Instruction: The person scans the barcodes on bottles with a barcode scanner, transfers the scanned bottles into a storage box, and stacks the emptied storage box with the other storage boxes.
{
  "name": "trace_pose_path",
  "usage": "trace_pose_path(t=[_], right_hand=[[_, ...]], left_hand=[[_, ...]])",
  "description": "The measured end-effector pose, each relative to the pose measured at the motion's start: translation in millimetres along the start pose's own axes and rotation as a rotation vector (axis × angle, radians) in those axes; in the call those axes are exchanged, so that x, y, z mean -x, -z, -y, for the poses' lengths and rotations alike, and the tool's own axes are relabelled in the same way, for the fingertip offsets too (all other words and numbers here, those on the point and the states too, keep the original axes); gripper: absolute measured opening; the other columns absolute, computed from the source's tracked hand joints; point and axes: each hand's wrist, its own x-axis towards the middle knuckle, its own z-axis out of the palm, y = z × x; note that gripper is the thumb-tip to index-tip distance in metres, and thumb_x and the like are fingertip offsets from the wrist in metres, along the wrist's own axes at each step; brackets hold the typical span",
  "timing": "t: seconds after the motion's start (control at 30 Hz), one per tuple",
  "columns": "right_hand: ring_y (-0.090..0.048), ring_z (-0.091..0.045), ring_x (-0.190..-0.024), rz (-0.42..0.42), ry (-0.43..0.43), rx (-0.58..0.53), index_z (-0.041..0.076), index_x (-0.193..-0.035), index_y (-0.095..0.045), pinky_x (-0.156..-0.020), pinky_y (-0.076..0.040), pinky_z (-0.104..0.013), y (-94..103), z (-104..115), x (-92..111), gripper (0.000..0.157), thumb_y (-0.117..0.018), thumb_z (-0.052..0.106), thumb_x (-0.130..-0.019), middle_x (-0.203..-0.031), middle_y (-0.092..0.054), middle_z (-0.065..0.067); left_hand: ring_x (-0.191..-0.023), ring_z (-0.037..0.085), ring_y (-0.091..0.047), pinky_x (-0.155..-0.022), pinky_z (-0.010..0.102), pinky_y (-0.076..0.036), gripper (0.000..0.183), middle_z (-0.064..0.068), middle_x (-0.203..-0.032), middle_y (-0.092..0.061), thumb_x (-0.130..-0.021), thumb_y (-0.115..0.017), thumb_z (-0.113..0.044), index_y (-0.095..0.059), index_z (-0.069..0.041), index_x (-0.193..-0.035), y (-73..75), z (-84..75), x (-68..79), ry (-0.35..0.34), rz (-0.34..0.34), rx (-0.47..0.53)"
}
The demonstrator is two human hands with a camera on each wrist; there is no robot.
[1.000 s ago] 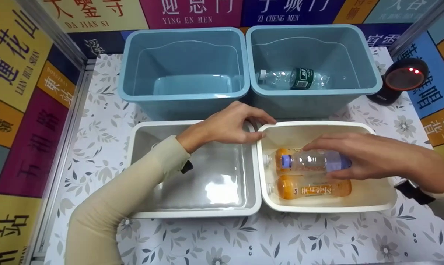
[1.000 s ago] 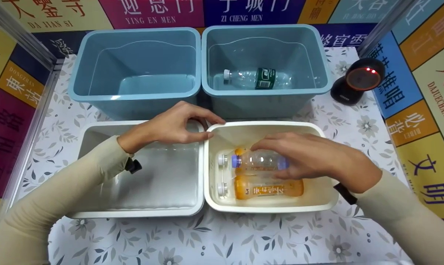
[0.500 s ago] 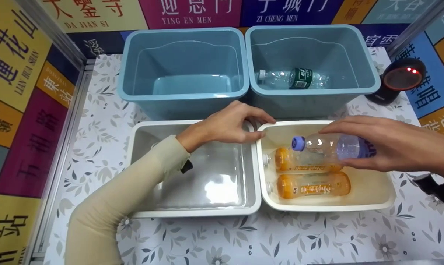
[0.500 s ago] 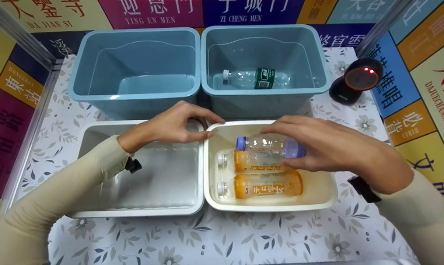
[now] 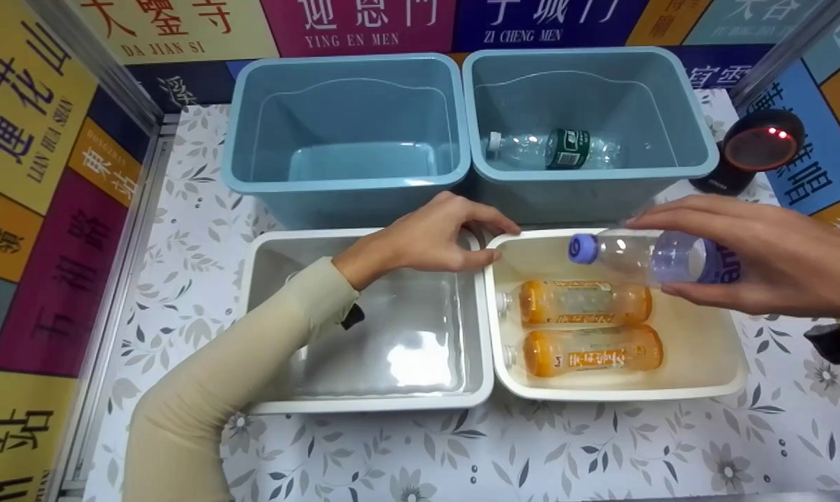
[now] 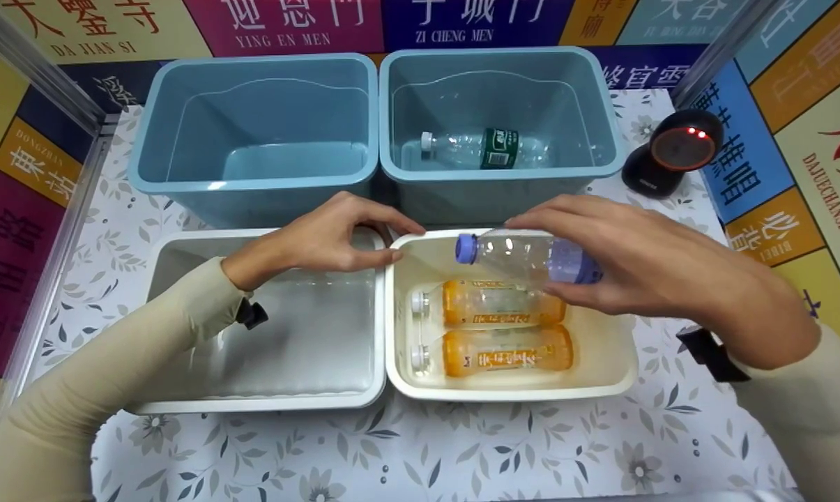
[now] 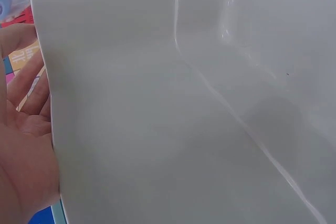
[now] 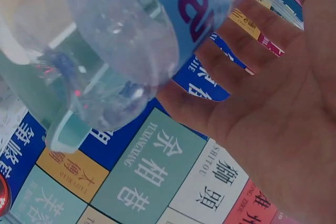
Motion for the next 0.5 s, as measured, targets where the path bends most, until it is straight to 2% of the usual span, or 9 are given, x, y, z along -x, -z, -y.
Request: trace_pose_path(t=[0.17,0.2,0.27,0.33,0.37,0.4,0.43,0.5], right_hand=[[-0.063,-0.042,-0.128,-0.106,0.029,0.045,0.021,-0.159,-0.054,-0.091,-0.059,-0.068,6.5,-10.0,1.4,0.096,-0.100,0.015,-0.074,-0.150,-0.062,-0.015],[-0.063,-0.041,-0.128,-0.131,0.033,0.054,0.020,-0.159,-0.054,-0.096,-0.060,-0.060,7.7,-12.7,1.5,0.097,-0.100,0.014,-0.074,-0.149,-0.063,-0.015],[-0.064,-0.037,-0.124,-0.179,0.040,0.072,0.019,-0.159,-0.055,-0.105,-0.058,-0.034,10.1,-17.5,1.7,0.098,-0.100,0.013,-0.073,-0.146,-0.064,-0.015],[-0.064,-0.035,-0.119,-0.216,0.042,0.076,0.020,-0.160,-0.054,-0.106,-0.045,-0.009,12.5,-22.8,1.8,0.097,-0.099,0.013,-0.073,-0.143,-0.064,-0.015],[-0.063,-0.034,-0.118,-0.229,0.040,0.075,0.021,-0.160,-0.053,-0.105,-0.036,0.000,13.8,-25.5,2.0,0.097,-0.099,0.013,-0.074,-0.143,-0.064,-0.015],[-0.063,-0.035,-0.118,-0.239,0.037,0.072,0.021,-0.160,-0.053,-0.102,-0.026,0.006,15.0,-28.2,2.1,0.097,-0.098,0.012,-0.074,-0.143,-0.064,-0.016],[-0.062,-0.036,-0.118,-0.246,0.034,0.066,0.021,-0.161,-0.052,-0.102,-0.020,0.007,15.8,-30.7,2.3,0.097,-0.098,0.012,-0.075,-0.143,-0.063,-0.017],[-0.061,-0.039,-0.119,-0.257,0.026,0.057,0.020,-0.162,-0.052,-0.105,-0.017,0.008,16.7,-35.4,2.4,0.097,-0.097,0.011,-0.076,-0.144,-0.062,-0.019]], left_hand=[[-0.099,0.000,-0.072,-0.090,0.020,-0.061,0.040,-0.003,-0.125,-0.080,-0.097,-0.073,-0.022,-0.076,-0.017,-0.136,0.2,0.9,-0.1,-0.003,-0.005,0.001],[-0.099,-0.001,-0.072,-0.090,0.020,-0.061,0.040,-0.004,-0.125,-0.080,-0.097,-0.073,-0.022,-0.076,-0.017,-0.136,0.2,1.1,0.0,-0.004,-0.007,-0.001],[-0.099,-0.001,-0.072,-0.090,0.020,-0.061,0.040,-0.005,-0.125,-0.080,-0.097,-0.072,-0.022,-0.076,-0.018,-0.136,0.1,1.3,0.1,-0.003,-0.007,-0.003],[-0.099,-0.002,-0.071,-0.090,0.020,-0.061,0.040,-0.007,-0.126,-0.079,-0.097,-0.072,-0.022,-0.076,-0.018,-0.136,0.0,1.2,0.2,0.000,-0.005,-0.003],[-0.100,-0.002,-0.071,-0.090,0.020,-0.061,0.040,-0.007,-0.126,-0.079,-0.097,-0.072,-0.022,-0.076,-0.018,-0.137,0.0,1.1,0.3,0.000,-0.005,-0.003],[-0.100,-0.002,-0.071,-0.090,0.020,-0.061,0.040,-0.007,-0.126,-0.079,-0.097,-0.072,-0.022,-0.076,-0.018,-0.136,0.0,0.9,0.3,0.002,-0.004,-0.003],[-0.100,-0.002,-0.071,-0.090,0.020,-0.061,0.040,-0.007,-0.126,-0.079,-0.097,-0.072,-0.022,-0.076,-0.018,-0.137,0.0,0.6,0.3,0.003,-0.003,-0.003],[-0.099,-0.002,-0.071,-0.090,0.020,-0.061,0.040,-0.006,-0.126,-0.079,-0.097,-0.072,-0.022,-0.076,-0.018,-0.137,0.1,0.2,0.4,0.003,-0.002,-0.004]])
